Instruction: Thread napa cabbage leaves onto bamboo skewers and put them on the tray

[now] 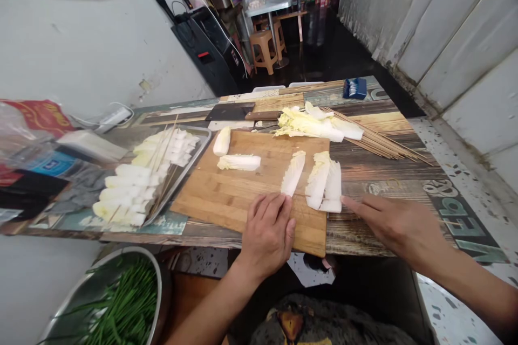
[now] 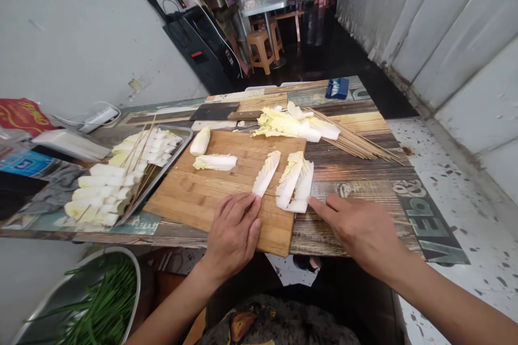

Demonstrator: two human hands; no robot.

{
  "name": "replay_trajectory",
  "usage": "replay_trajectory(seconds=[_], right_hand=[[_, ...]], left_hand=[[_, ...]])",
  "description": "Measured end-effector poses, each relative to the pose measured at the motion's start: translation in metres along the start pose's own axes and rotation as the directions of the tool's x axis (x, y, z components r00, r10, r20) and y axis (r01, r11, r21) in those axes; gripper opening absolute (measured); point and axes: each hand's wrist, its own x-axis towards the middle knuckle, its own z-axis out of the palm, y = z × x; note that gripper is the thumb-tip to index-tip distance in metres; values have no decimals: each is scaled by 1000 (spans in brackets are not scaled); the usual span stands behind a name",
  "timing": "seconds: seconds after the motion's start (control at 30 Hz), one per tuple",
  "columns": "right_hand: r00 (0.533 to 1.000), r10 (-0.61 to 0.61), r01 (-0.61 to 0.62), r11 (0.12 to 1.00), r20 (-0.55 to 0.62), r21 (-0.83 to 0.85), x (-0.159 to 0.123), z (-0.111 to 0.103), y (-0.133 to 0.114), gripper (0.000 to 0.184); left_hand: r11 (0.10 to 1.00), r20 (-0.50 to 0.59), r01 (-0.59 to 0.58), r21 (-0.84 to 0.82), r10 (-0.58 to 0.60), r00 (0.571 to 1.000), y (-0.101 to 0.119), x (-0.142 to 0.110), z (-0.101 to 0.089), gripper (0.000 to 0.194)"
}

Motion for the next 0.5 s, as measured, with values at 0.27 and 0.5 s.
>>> replay_trajectory(seconds=[0.27, 0.5], right_hand=[[999, -31, 28, 997, -42, -77, 4, -14, -7, 43], [999, -32, 31, 999, -23, -34, 17, -34, -16, 47]], left_hand=[[1000, -16, -7, 25, 7, 1000, 1, 1, 0, 34], [1000, -12, -1, 18, 1, 1000, 2, 0, 0, 33]])
